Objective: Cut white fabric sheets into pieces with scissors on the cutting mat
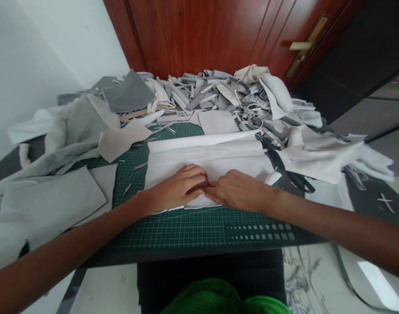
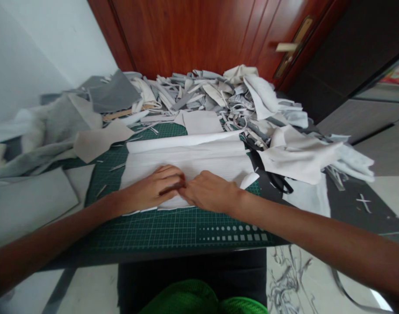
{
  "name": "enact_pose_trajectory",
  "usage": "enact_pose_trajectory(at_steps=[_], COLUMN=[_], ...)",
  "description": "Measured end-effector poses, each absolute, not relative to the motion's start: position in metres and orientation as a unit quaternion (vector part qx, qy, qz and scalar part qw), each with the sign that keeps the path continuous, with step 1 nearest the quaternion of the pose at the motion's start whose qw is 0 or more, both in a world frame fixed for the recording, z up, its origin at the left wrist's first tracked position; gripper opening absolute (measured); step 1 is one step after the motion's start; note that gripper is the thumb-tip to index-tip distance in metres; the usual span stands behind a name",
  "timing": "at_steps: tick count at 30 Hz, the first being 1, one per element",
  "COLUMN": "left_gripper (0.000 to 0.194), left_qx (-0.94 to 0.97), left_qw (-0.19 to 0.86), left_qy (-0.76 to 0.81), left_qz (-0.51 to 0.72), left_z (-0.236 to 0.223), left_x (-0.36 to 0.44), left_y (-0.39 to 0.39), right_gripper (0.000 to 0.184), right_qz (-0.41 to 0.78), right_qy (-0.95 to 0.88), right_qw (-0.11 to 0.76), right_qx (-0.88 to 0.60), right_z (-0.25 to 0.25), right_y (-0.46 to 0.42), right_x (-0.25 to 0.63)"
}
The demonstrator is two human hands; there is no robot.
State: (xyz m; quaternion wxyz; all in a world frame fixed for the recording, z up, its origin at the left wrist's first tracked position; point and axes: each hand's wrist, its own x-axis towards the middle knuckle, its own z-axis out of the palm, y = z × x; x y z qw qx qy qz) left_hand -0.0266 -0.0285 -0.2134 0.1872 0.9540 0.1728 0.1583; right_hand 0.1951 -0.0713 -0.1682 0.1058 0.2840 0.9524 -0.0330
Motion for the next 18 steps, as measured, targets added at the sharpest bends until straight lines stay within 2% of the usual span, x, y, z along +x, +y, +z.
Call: enact_pose_trajectory(at_steps=[2, 7, 11, 18], left_gripper=[0.013, 0.025, 0.024, 0.021], left_qx=[0.946, 0.936, 0.931, 0.935], left_qw=[0.217, 0.265, 0.294, 0.280], left_qy=[0.174, 0.168, 0.150, 0.163], left_qz=[0.164, 0.159, 0.154, 0.141], left_z=[-0.217, -0.210, -0.207, -0.214], left_x=[-0.025, -0.026, -0.024, -0.026], left_y=[-0.026, -0.025, -0.024, -0.024], right_gripper=[0.028, 0.020, 0.020, 0.022], right_qz=[-0.022, -0.020, -0.026, -0.018], right_qy=[0.952, 0.959, 0.962, 0.964], right_qw=[0.103, 0.082, 0.078, 0.082], right_qx=[0.286, 0.271, 0.259, 0.253], right_z=[-0.170, -0.171, -0.171, -0.172], right_y=[-0.072, -0.068, -0.067, -0.069], right_x=[0.195, 0.197, 0.204, 0.224])
